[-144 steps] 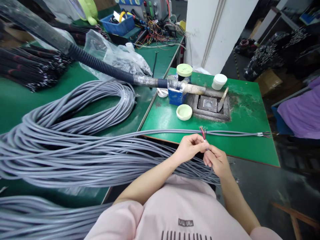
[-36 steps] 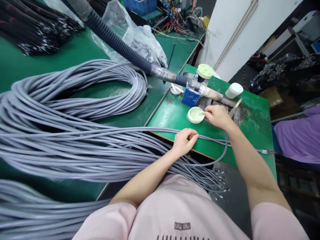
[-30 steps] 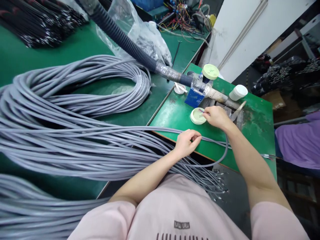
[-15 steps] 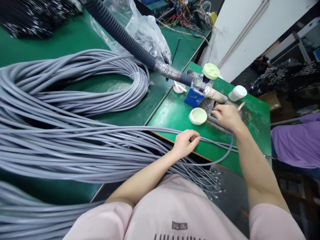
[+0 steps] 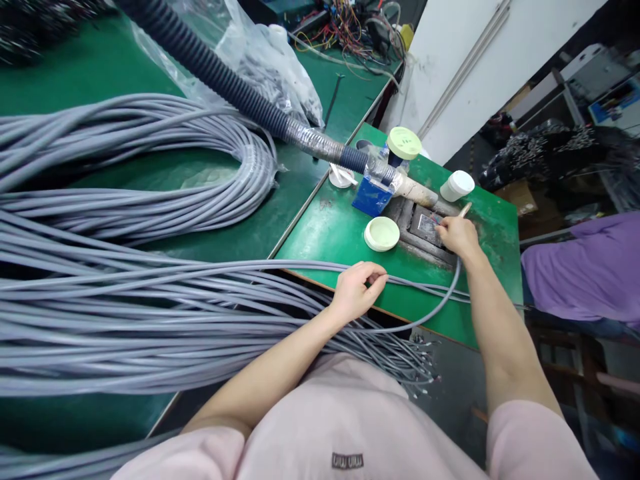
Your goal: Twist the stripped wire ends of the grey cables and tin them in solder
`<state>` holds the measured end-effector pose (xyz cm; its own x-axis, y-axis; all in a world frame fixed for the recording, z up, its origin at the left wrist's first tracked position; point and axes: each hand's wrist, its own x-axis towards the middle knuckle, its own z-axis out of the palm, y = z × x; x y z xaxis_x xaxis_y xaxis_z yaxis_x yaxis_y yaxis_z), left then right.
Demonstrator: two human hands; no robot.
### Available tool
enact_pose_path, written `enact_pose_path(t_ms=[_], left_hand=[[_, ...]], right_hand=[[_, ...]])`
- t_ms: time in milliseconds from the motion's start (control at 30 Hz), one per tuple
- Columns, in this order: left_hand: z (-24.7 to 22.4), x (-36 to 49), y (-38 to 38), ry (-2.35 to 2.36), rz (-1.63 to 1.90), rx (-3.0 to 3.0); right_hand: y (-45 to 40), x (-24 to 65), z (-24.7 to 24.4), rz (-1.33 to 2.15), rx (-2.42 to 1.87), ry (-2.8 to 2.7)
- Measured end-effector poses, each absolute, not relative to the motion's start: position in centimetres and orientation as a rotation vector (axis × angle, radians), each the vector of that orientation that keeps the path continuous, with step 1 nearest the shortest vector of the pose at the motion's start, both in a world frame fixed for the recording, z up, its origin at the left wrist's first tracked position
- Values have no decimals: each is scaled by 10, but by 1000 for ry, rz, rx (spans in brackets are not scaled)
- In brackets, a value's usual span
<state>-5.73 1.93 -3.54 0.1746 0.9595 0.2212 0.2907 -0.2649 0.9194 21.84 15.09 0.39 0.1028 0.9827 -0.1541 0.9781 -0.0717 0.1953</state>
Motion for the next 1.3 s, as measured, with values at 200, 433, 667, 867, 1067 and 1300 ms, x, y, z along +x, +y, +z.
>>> enact_pose_path(t_ms=[200,433,667,867,1067,1300], left_hand=[[-36,-57,19,1200,1121,1695],[-36,-57,19,1200,1126,1693],[-35,-57,19,1199,1116,1700],[-36,-57,19,1199,1128,1711],[-37,-56,18,1207,1121,1724],[-36,-53,16,1168,1179,1630]], right_hand=[[152,220,2,8,2150,1917],[149,220,6,7,2162,1932],[151,223,1,0,2152,1944],[153,223,0,-25,2166,1928],[135,222,18,-83,2281,2102],[52,174,49,-661,2525,2518]])
